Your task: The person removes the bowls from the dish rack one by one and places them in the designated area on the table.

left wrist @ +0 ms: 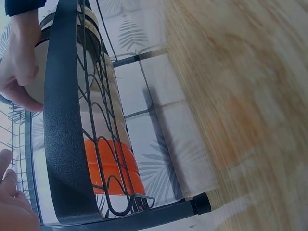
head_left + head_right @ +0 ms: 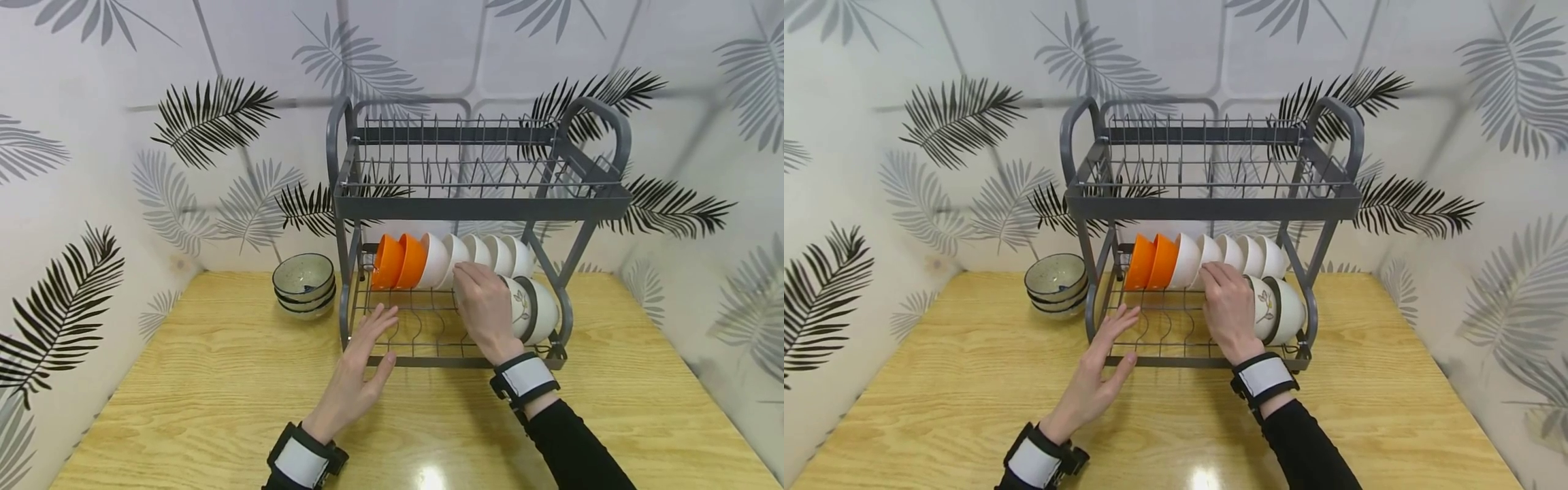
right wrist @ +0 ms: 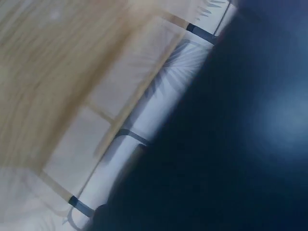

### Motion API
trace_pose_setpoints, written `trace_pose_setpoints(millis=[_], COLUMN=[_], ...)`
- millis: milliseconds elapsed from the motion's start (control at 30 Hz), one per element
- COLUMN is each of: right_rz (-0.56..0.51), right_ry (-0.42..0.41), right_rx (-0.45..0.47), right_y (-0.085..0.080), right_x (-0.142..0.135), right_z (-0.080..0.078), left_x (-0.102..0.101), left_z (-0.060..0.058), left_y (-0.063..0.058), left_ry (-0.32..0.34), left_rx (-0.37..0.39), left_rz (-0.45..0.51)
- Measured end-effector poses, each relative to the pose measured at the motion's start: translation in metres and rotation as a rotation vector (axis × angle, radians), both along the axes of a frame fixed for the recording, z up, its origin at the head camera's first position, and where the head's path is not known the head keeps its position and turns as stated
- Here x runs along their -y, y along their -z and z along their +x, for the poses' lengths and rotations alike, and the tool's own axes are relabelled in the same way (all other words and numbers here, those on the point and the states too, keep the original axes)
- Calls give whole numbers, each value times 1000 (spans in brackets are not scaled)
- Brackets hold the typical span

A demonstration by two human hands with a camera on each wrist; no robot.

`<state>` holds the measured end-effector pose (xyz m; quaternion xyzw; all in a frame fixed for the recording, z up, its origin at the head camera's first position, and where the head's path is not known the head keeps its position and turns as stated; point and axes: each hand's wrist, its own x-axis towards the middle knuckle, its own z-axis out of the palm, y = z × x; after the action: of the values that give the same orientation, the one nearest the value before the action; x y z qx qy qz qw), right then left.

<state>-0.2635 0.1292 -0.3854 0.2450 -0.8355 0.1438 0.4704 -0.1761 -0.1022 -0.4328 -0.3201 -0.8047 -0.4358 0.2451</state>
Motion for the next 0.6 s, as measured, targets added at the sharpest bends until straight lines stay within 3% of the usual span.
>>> trace_pose_setpoints(millis=[233, 600], right_rz=[-137, -460], right_ry=[-108, -203], right_rx=[-22, 147], right_y=[-13, -21], right_x=[0, -4], right_z=[2, 6], left_x=[0, -1], left_z=[-1, 0], left_y=[0, 2], left_ry=[6, 24], left_rx=[-2, -68], left_rz=[-4, -41])
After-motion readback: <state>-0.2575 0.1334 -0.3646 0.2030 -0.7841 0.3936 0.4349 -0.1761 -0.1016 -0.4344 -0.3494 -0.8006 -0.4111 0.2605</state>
